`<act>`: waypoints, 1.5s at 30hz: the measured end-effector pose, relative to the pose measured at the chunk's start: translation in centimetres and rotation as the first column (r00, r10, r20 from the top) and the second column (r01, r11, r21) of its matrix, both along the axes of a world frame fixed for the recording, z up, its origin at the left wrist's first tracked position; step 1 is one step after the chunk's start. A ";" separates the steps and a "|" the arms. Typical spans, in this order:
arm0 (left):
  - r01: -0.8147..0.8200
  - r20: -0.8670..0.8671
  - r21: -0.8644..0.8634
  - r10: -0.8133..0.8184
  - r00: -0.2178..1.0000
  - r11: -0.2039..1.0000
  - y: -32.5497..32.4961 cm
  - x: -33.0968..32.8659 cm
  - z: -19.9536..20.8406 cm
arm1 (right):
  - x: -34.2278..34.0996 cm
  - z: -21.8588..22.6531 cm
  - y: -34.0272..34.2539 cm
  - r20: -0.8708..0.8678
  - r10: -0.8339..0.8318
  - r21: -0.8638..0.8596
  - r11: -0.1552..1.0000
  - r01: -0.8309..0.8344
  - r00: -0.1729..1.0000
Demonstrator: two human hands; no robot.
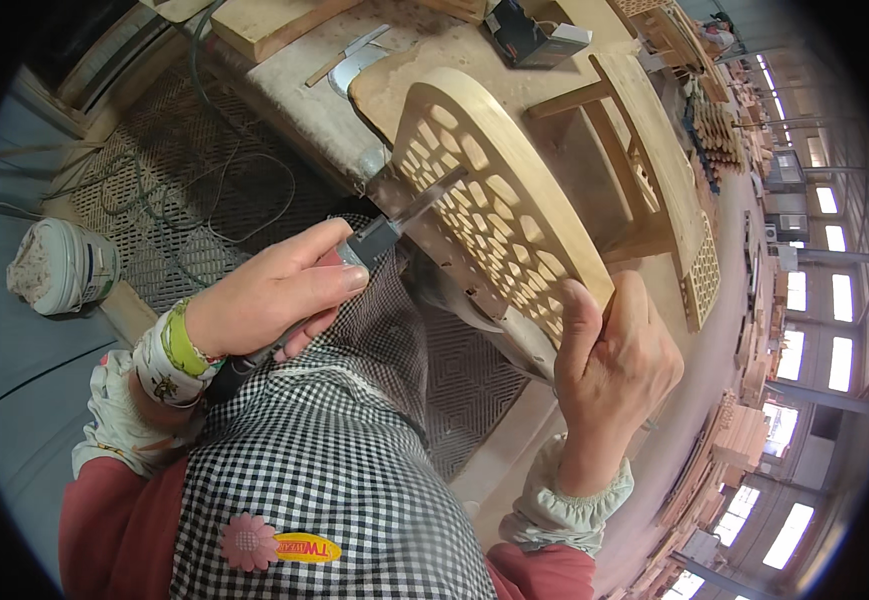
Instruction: The person sands the inner edges of a decorative wooden lattice panel using a small power sander, holding the panel at different angles to reach the cutouts.
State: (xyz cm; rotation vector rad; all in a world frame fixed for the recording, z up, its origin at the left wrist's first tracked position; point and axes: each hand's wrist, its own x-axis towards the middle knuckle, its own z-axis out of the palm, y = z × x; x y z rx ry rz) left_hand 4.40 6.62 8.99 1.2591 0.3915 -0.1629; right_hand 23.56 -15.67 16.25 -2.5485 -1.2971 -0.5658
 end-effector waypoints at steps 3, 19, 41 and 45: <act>-0.007 -0.061 0.102 0.013 0.998 0.995 -0.3 1.1 1.0 | 0.3 0.0 0.0 0.020 0.014 -0.009 1.000 -0.013 1.000; -0.174 -0.184 0.205 0.212 0.960 0.963 -3.6 2.6 2.9 | 2.2 0.3 -0.4 0.104 -0.008 0.053 0.999 0.002 0.995; -0.328 -0.128 0.214 0.359 0.925 0.920 -5.9 -3.3 -1.2 | 3.5 0.5 -0.7 0.093 0.002 0.138 0.990 -0.015 0.996; -0.237 -0.093 0.108 0.247 0.964 0.965 -2.8 -1.9 -2.8 | 2.5 1.0 0.1 0.106 0.018 0.097 0.995 -0.028 0.994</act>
